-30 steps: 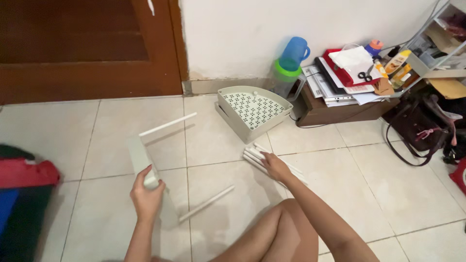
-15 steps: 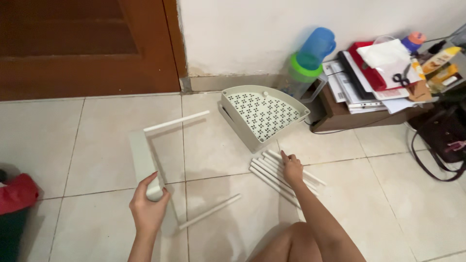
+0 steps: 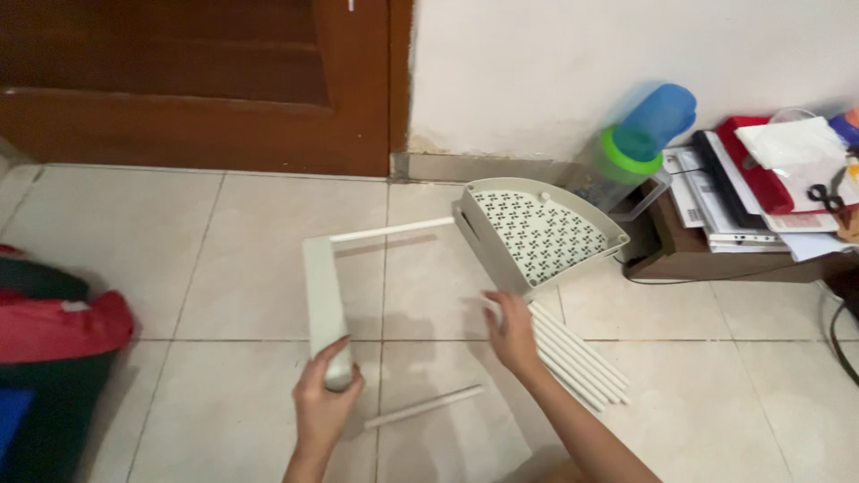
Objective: The person assembles a white plastic corner shelf by inserting white support rods into the perforated shelves. They connect the shelves together to form a three-tiered unit and place it upright on the floor.
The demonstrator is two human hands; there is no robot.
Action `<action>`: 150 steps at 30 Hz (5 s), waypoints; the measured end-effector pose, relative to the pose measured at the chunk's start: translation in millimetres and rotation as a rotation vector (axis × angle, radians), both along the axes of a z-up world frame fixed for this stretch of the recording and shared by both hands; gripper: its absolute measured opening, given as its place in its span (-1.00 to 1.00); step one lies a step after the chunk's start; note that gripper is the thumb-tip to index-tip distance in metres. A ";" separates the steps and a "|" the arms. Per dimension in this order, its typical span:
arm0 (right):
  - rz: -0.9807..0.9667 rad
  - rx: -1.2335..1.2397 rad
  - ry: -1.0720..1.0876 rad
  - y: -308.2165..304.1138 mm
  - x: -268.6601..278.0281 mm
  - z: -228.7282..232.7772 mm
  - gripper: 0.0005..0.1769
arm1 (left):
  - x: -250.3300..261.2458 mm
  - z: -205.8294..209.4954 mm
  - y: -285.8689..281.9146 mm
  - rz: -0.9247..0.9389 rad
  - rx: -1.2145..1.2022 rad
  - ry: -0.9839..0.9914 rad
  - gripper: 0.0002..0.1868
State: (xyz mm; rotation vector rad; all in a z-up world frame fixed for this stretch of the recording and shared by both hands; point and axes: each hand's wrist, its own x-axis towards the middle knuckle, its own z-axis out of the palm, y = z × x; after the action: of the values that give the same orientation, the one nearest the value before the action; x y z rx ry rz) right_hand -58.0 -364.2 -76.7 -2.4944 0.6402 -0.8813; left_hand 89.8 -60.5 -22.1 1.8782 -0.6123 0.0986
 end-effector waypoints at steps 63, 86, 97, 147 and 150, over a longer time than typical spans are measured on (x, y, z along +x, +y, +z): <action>0.212 -0.095 0.360 57.4 42.6 73.7 -0.68 | 60.6 -22.5 -11.3 0.023 0.216 0.035 -0.21; 0.032 0.030 0.412 19.7 -89.9 -59.2 -0.34 | 117.7 69.8 -93.0 0.302 0.900 -0.051 0.38; 0.090 0.076 0.254 43.6 -83.0 18.8 -0.46 | 37.4 35.2 -11.5 0.195 0.647 0.085 -0.41; 0.202 -0.105 0.192 117.0 96.6 125.6 -0.70 | 9.0 29.4 15.2 0.245 0.112 -0.085 -0.09; 0.154 -0.328 0.115 127.5 92.2 131.1 -0.69 | 28.3 55.7 -14.5 0.250 0.317 0.001 -0.06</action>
State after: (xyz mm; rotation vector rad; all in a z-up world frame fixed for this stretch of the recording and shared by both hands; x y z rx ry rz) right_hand 34.2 -236.7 54.4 -2.8593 0.3532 -0.8459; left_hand 118.1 -75.1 33.6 2.2576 -0.4059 0.1714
